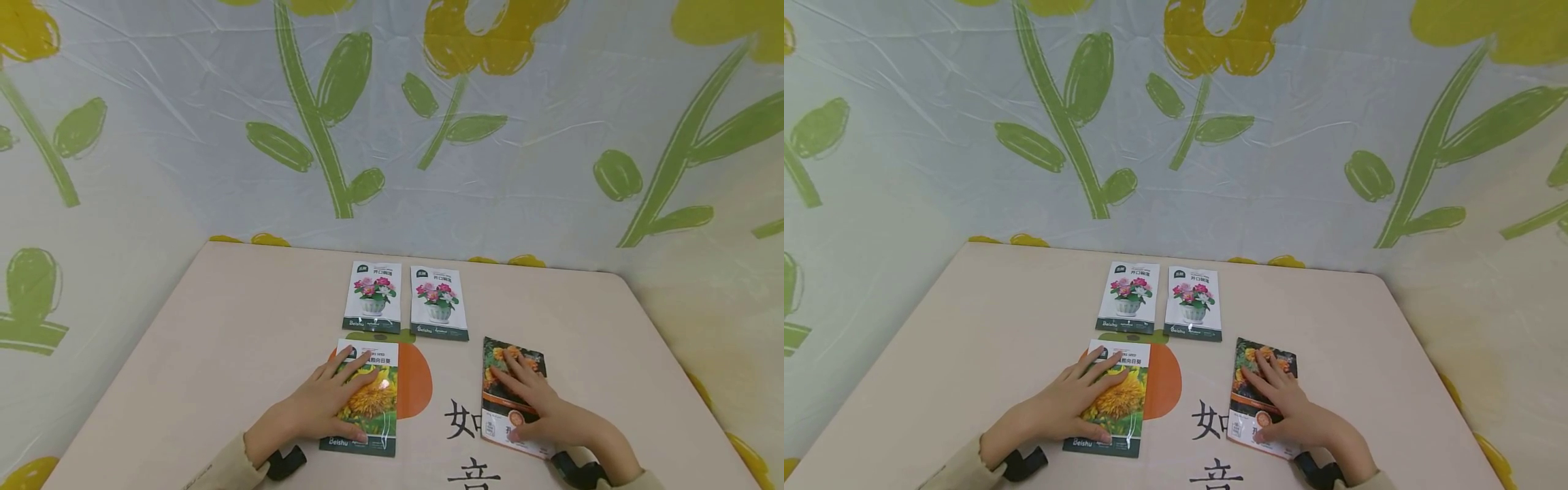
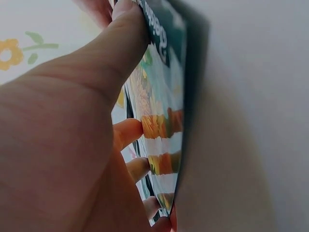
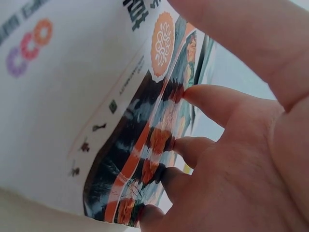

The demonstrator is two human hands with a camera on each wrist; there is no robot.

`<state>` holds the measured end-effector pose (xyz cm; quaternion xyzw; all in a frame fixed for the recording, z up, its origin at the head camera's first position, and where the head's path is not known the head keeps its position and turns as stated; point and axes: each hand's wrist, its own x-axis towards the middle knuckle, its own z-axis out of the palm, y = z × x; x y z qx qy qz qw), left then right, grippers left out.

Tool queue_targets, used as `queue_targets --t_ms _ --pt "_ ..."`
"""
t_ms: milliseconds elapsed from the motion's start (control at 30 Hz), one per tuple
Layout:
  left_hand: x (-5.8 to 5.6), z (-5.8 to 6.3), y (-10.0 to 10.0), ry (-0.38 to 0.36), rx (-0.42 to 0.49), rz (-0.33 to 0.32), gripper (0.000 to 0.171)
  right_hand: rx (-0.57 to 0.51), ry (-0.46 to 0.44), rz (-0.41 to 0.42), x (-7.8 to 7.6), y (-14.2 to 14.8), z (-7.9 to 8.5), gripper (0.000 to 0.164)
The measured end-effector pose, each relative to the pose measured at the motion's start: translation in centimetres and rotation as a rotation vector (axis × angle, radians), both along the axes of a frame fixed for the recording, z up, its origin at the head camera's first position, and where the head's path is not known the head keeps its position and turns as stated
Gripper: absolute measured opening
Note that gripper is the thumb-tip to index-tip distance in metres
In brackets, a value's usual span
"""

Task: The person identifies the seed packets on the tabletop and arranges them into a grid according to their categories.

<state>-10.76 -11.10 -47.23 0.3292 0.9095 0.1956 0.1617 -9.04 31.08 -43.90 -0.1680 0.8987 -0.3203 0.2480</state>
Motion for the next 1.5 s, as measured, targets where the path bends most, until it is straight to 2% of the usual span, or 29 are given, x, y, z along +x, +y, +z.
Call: queue_targets --t_ms 200,500,1500 --pt "0.0 -0.1 0.0 -0.001 0.004 0.001 0.099 0.007 -0.029 0.0 0.2 -0.6 0.1 0.097" --pt "0.0 -0.1 0.1 0.003 -0.003 -0.002 0.099 -0.034 -0.014 0.068 0.5 -1.2 0.0 0.093" --pt "0.0 0.1 0.0 -0.002 0.006 0.007 0.098 -0.055 -0.017 0.147 1.3 -3.6 0.3 0.091"
